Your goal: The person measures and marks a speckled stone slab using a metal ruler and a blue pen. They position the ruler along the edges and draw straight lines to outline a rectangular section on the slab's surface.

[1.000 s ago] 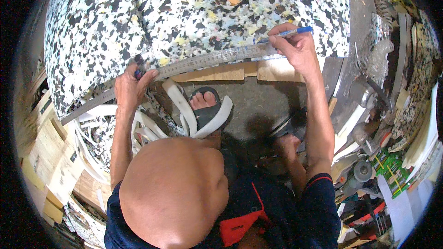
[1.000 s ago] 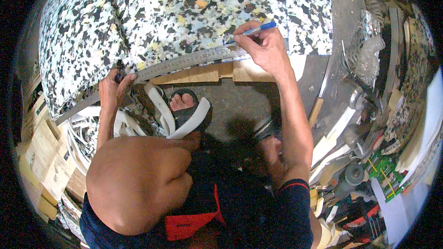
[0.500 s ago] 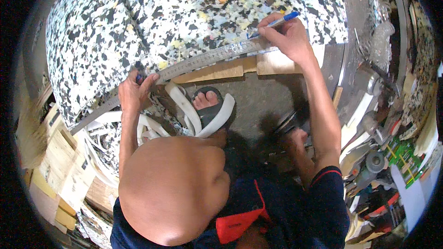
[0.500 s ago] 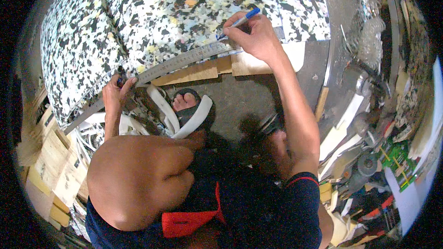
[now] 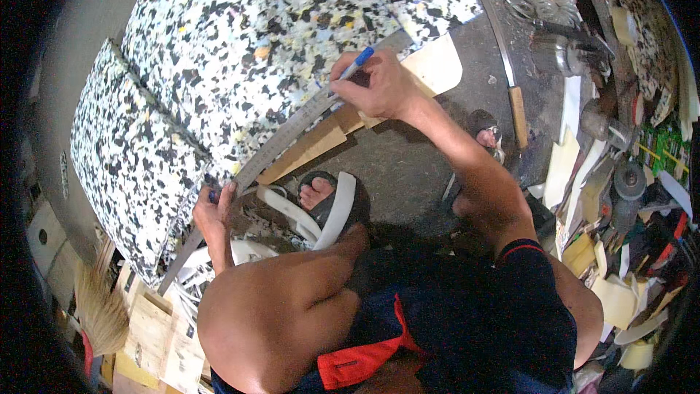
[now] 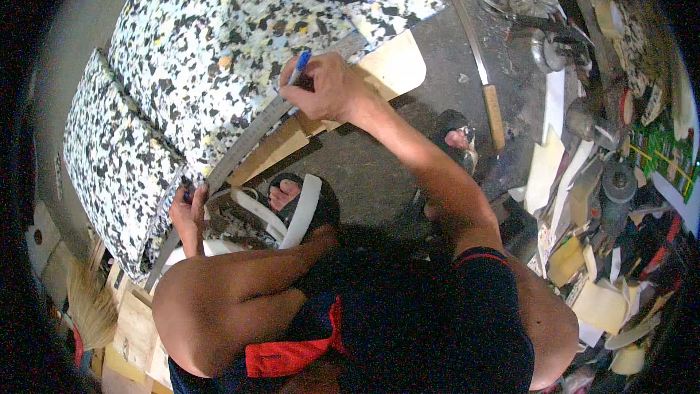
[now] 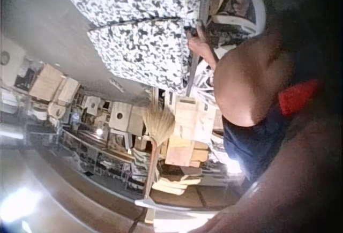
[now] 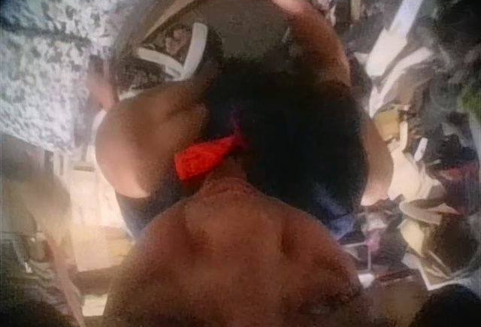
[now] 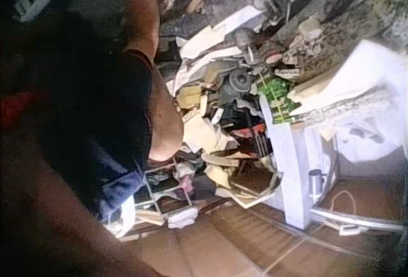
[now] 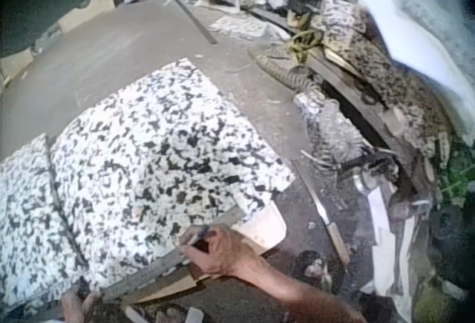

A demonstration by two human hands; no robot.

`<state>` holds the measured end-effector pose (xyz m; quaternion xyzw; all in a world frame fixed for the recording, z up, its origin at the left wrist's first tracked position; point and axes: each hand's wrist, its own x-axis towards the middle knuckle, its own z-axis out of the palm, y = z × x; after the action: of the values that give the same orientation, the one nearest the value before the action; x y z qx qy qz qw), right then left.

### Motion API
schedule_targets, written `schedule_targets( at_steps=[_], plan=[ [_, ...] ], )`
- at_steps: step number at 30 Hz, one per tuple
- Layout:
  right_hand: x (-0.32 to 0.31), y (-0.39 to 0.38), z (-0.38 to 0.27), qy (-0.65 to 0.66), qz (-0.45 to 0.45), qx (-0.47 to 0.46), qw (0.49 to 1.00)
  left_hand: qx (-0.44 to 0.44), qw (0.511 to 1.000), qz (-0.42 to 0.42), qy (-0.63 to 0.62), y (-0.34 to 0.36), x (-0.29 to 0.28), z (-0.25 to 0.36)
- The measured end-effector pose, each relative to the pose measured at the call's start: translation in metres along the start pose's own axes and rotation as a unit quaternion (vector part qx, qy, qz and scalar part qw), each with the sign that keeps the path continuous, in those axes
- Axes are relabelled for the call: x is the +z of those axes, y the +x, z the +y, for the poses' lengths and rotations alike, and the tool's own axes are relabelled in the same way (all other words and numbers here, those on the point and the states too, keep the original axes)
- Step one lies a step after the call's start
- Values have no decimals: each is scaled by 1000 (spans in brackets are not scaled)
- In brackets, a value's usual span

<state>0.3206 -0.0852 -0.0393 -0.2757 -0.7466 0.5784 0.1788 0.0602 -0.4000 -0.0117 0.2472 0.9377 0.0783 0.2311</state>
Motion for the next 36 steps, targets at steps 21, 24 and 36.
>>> schedule_targets(
  at_steps=[21, 24, 36],
  plan=[
    [3, -3, -4, 22, 24, 29, 999, 45, 995, 66, -58, -6, -7, -8],
    [3, -4, 0, 7, 24, 28, 999, 26, 997, 61, -45, -10, -11, 1],
    [-4, 12, -4, 30, -20, 78, 996, 60, 994, 61, 63, 2, -2, -2]
  ],
)
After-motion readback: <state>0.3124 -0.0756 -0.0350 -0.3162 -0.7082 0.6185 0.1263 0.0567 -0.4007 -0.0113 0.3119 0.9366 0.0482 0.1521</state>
